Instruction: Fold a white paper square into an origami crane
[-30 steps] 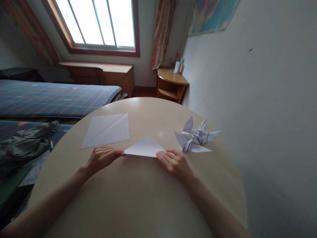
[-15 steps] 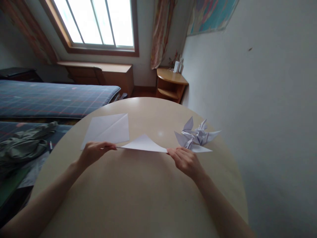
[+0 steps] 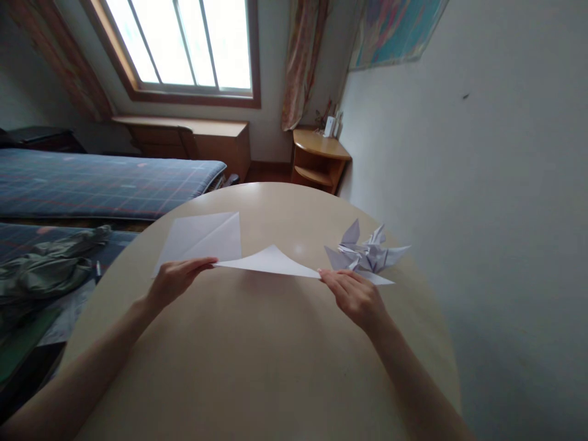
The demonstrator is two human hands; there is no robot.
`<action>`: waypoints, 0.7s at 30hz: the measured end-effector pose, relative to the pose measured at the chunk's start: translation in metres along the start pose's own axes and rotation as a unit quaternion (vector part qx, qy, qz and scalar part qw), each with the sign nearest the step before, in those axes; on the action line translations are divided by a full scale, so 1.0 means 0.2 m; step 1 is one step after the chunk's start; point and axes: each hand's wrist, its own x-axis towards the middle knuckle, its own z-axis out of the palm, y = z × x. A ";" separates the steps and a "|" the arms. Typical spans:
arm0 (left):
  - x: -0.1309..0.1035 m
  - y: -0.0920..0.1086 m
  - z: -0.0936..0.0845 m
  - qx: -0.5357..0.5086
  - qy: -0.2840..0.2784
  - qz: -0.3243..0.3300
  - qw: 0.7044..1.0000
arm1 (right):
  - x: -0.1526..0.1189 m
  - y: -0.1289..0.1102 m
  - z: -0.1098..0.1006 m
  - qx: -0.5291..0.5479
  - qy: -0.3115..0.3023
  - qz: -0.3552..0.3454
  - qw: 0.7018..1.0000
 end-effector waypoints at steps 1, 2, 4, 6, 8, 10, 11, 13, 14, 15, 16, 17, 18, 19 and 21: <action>0.00 0.00 0.00 0.008 0.005 -0.001 1.000 | 0.00 0.00 0.00 -0.007 0.009 0.002 1.000; -0.01 -0.01 0.00 0.016 0.010 -0.001 1.000 | -0.01 0.00 0.00 -0.013 0.018 0.003 1.000; -0.02 -0.02 0.01 0.033 0.020 -0.002 0.999 | 0.00 0.00 -0.01 -0.019 0.031 0.005 0.999; -0.02 -0.03 0.02 0.052 0.029 -0.010 0.998 | 0.01 0.00 -0.01 -0.021 0.035 0.008 0.999; -0.03 -0.04 0.02 0.068 0.038 -0.016 0.997 | 0.03 -0.01 -0.01 -0.020 0.033 0.012 0.999; -0.03 -0.04 0.02 0.075 0.045 -0.019 0.996 | 0.05 -0.01 -0.01 -0.018 0.027 0.016 0.999; -0.03 -0.04 0.02 0.080 0.051 -0.021 0.995 | 0.06 -0.02 -0.01 -0.018 0.024 0.017 0.999; -0.02 -0.03 0.00 0.109 0.064 -0.031 0.992 | 0.08 -0.03 -0.02 -0.019 0.018 0.017 1.000; -0.01 -0.02 0.00 0.135 0.072 -0.036 0.988 | 0.09 -0.04 -0.02 -0.016 0.014 0.016 1.000; 0.00 -0.02 -0.01 0.166 0.080 -0.041 0.982 | 0.10 -0.05 -0.02 -0.011 0.010 0.013 1.000; 0.01 -0.01 -0.02 0.195 0.087 -0.045 0.976 | 0.10 -0.06 -0.02 -0.003 0.007 0.010 1.000; 0.02 0.01 -0.03 0.218 0.093 -0.050 0.970 | 0.11 -0.07 -0.02 0.008 0.004 0.008 1.000; 0.02 0.02 -0.04 0.229 0.098 -0.052 0.967 | 0.11 -0.08 -0.02 0.020 0.003 0.006 1.000; 0.02 0.04 -0.04 0.227 0.101 -0.051 0.967 | 0.12 -0.10 -0.02 0.031 0.003 0.004 0.999; 0.02 0.08 -0.02 0.198 0.094 -0.043 0.975 | 0.12 -0.12 -0.02 0.048 0.004 0.003 0.999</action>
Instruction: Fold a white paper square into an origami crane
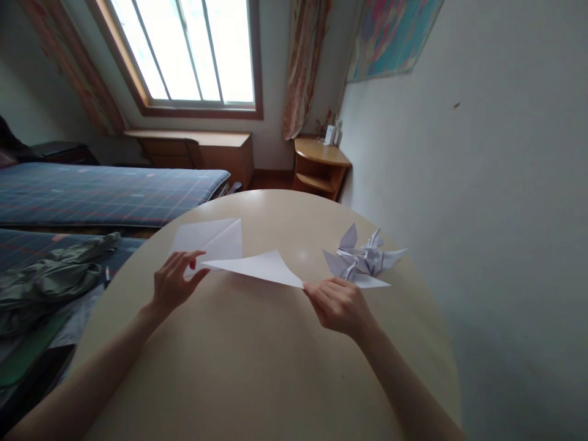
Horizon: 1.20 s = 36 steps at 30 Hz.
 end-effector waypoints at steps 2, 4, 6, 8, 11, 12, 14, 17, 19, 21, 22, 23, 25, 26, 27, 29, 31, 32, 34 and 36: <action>-0.02 0.07 0.00 -0.042 -0.019 0.001 0.999 | 0.00 -0.02 0.01 0.015 -0.002 -0.003 1.000; -0.03 0.15 0.01 -0.089 -0.052 -0.007 0.995 | -0.01 -0.03 0.03 0.029 -0.008 -0.005 1.000; -0.04 0.22 0.01 -0.110 -0.063 0.015 0.992 | -0.02 -0.03 0.04 0.045 -0.013 -0.002 0.999; -0.03 0.26 0.03 -0.090 -0.066 0.033 0.993 | -0.03 -0.03 0.06 0.060 -0.016 0.006 0.998; -0.02 0.25 0.06 -0.055 -0.106 0.005 0.993 | -0.06 -0.02 0.07 0.086 -0.016 0.026 0.996; -0.02 0.24 0.08 -0.049 -0.124 -0.009 0.991 | -0.07 -0.02 0.08 0.093 -0.019 0.033 0.995; -0.03 0.21 0.12 -0.039 -0.159 -0.035 0.986 | -0.09 -0.01 0.09 0.107 -0.022 0.052 0.993; -0.06 0.18 0.17 -0.028 -0.217 -0.063 0.974 | -0.10 -0.01 0.12 0.136 -0.020 0.094 0.986; -0.06 0.18 0.18 -0.027 -0.242 -0.067 0.968 | -0.10 -0.02 0.13 0.150 -0.023 0.116 0.982; -0.06 0.19 0.17 -0.029 -0.242 -0.054 0.968 | -0.10 -0.02 0.13 0.147 -0.041 0.127 0.980; -0.05 0.19 0.16 -0.028 -0.232 -0.042 0.971 | -0.09 -0.02 0.13 0.143 -0.055 0.127 0.980; -0.04 0.20 0.14 -0.026 -0.218 -0.028 0.975 | -0.09 -0.02 0.13 0.142 -0.075 0.125 0.979; -0.03 0.22 0.12 -0.025 -0.192 0.008 0.981 | -0.07 -0.02 0.13 0.155 -0.122 0.117 0.973; -0.03 0.24 0.11 -0.031 -0.186 0.032 0.982 | -0.07 -0.02 0.13 0.168 -0.148 0.110 0.968; -0.03 0.26 0.10 -0.042 -0.186 0.055 0.980 | -0.07 -0.02 0.14 0.181 -0.172 0.103 0.963; -0.05 0.31 0.09 -0.074 -0.198 0.102 0.972 | -0.07 -0.02 0.14 0.207 -0.210 0.093 0.951; -0.07 0.36 0.08 -0.093 -0.206 0.114 0.967 | -0.06 -0.03 0.15 0.230 -0.231 0.092 0.941; -0.09 0.38 0.07 -0.096 -0.204 0.121 0.967 | -0.06 -0.03 0.15 0.242 -0.237 0.092 0.937; -0.10 0.40 0.07 -0.102 -0.204 0.122 0.966 | -0.05 -0.04 0.14 0.267 -0.246 0.086 0.928; -0.11 0.40 0.08 -0.122 -0.217 0.125 0.960 | -0.04 -0.05 0.12 0.294 -0.259 0.079 0.917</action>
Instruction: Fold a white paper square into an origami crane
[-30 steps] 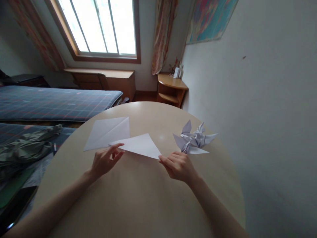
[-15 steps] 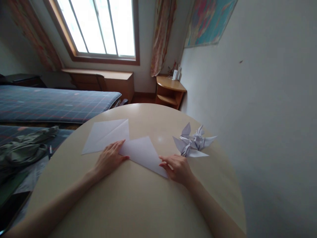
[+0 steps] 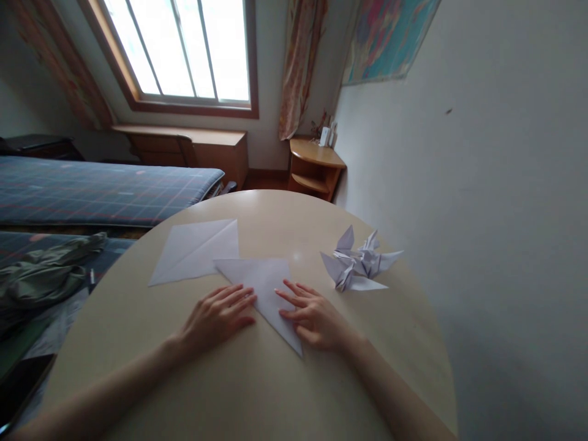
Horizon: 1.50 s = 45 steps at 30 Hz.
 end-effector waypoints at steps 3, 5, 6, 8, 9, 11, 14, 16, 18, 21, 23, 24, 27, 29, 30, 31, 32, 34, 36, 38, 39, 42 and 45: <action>0.01 -0.04 0.00 -0.051 -0.050 0.023 0.997 | 0.01 -0.03 0.00 0.041 -0.030 -0.007 0.999; 0.01 -0.07 -0.01 -0.078 -0.084 0.027 0.993 | 0.02 -0.05 0.02 0.069 -0.048 -0.009 0.996; 0.01 -0.08 -0.02 -0.088 -0.097 0.022 0.991 | 0.02 -0.05 0.03 0.080 -0.056 -0.007 0.995; 0.02 -0.09 -0.02 -0.097 -0.108 -0.002 0.989 | 0.03 -0.05 0.05 0.091 -0.066 0.002 0.994; 0.02 -0.09 -0.02 -0.097 -0.106 -0.018 0.989 | 0.03 -0.05 0.06 0.092 -0.069 0.007 0.993; 0.01 -0.09 -0.02 -0.091 -0.095 -0.048 0.990 | 0.03 -0.04 0.08 0.088 -0.072 0.022 0.993; 0.01 -0.09 -0.01 -0.086 -0.080 -0.065 0.991 | 0.01 -0.03 0.08 0.083 -0.084 0.053 0.992; 0.02 -0.09 0.00 -0.088 -0.077 -0.066 0.991 | 0.00 -0.03 0.07 0.077 -0.101 0.069 0.989; 0.02 -0.10 0.00 -0.092 -0.074 -0.069 0.991 | 0.00 -0.04 0.07 0.065 -0.109 0.080 0.989; 0.02 -0.10 0.01 -0.092 -0.070 -0.071 0.991 | 0.01 -0.07 0.07 0.034 -0.088 0.090 0.991; 0.01 -0.11 0.01 -0.090 -0.068 -0.069 0.991 | 0.02 -0.08 0.08 0.014 -0.071 0.083 0.994; 0.01 -0.11 0.01 -0.090 -0.067 -0.067 0.991 | 0.02 -0.09 0.08 0.003 -0.061 0.073 0.995; 0.01 -0.11 0.01 -0.104 -0.070 -0.058 0.990 | 0.03 -0.08 0.09 -0.022 -0.017 0.017 0.999; 0.01 -0.10 0.01 -0.120 -0.065 -0.052 0.989 | 0.04 -0.08 0.11 -0.014 0.022 -0.024 0.999; 0.01 -0.10 0.01 -0.129 -0.059 -0.052 0.989 | 0.03 -0.08 0.11 0.000 0.043 -0.037 0.998; 0.00 -0.10 0.01 -0.136 -0.051 -0.051 0.988 | 0.03 -0.08 0.12 0.019 0.066 -0.042 0.997; 0.00 -0.10 0.01 -0.143 -0.044 -0.051 0.987 | 0.03 -0.08 0.12 0.041 0.090 -0.039 0.994; 0.00 -0.10 0.01 -0.157 -0.032 -0.046 0.986 | 0.03 -0.11 0.13 0.085 0.140 -0.005 0.987; 0.00 -0.09 0.00 -0.167 -0.021 -0.041 0.985 | 0.03 -0.13 0.13 0.129 0.175 0.059 0.974; 0.00 -0.08 -0.01 -0.171 -0.004 -0.052 0.984 | 0.03 -0.16 0.13 0.177 0.190 0.123 0.958; 0.00 -0.07 -0.02 -0.173 0.005 -0.062 0.983 | 0.04 -0.17 0.13 0.208 0.193 0.147 0.948; 0.02 -0.05 -0.05 -0.222 0.008 -0.076 0.972 | 0.05 -0.20 0.13 0.328 0.204 0.196 0.901; 0.03 -0.03 -0.09 -0.308 -0.018 -0.061 0.949 | 0.07 -0.21 0.14 0.435 0.231 0.231 0.839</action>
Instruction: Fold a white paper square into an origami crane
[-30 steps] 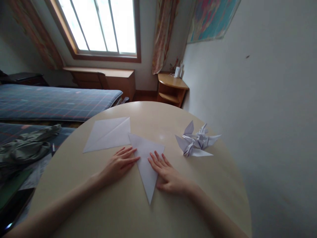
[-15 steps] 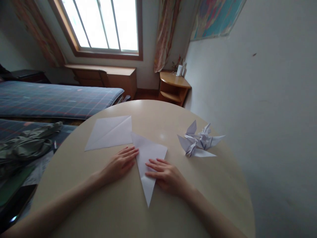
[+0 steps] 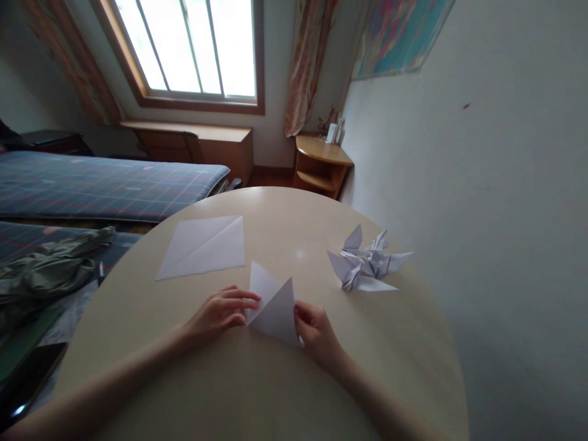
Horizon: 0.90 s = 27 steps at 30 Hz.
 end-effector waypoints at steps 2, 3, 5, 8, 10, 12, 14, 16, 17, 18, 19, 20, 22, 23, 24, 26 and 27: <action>0.00 0.02 0.00 -0.041 -0.005 0.002 0.999 | 0.00 0.01 0.01 0.054 0.029 0.030 0.998; 0.00 0.03 0.00 -0.054 0.001 0.003 0.999 | 0.00 0.01 0.02 0.079 0.043 0.046 0.995; -0.01 0.05 0.01 -0.071 0.023 0.008 0.997 | 0.00 0.01 0.03 0.131 0.062 0.083 0.986; -0.01 0.06 0.03 -0.077 0.064 0.026 0.995 | 0.01 0.01 0.03 0.194 0.082 0.113 0.971; 0.00 0.06 0.04 -0.072 0.090 0.041 0.992 | 0.01 0.00 0.01 0.216 0.067 0.106 0.968; 0.00 0.07 0.04 -0.064 0.111 0.053 0.990 | 0.02 -0.01 -0.01 0.216 0.012 0.090 0.972; 0.00 0.07 0.04 -0.053 0.123 0.052 0.990 | 0.02 -0.02 -0.04 0.192 -0.039 0.062 0.979; 0.00 0.08 0.05 -0.041 0.137 0.035 0.989 | 0.01 -0.03 -0.05 0.163 -0.052 0.016 0.985; 0.00 0.09 0.05 -0.036 0.145 0.022 0.989 | 0.00 -0.03 -0.06 0.155 -0.048 -0.010 0.987; 0.00 0.10 0.05 -0.031 0.154 0.009 0.988 | -0.01 -0.03 -0.05 0.148 -0.044 -0.032 0.987; 0.00 0.11 0.05 -0.026 0.164 -0.004 0.986 | -0.01 -0.03 -0.05 0.140 -0.041 -0.045 0.988; 0.00 0.11 0.06 -0.022 0.173 -0.015 0.985 | -0.02 -0.03 -0.04 0.126 -0.035 -0.048 0.990; -0.01 0.13 0.07 -0.019 0.182 -0.026 0.983 | -0.03 -0.03 -0.02 0.086 -0.007 -0.025 0.996; -0.01 0.14 0.07 -0.024 0.183 -0.024 0.982 | -0.03 -0.03 -0.01 0.063 0.013 -0.008 0.998; -0.01 0.14 0.08 -0.031 0.182 -0.018 0.983 | -0.03 -0.03 0.00 0.041 0.035 0.002 0.999; -0.02 0.16 0.09 -0.048 0.183 -0.007 0.982 | -0.02 -0.02 0.01 0.002 0.076 -0.002 0.997; -0.03 0.16 0.09 -0.059 0.183 -0.007 0.981 | -0.01 -0.02 0.01 -0.012 0.091 -0.013 0.996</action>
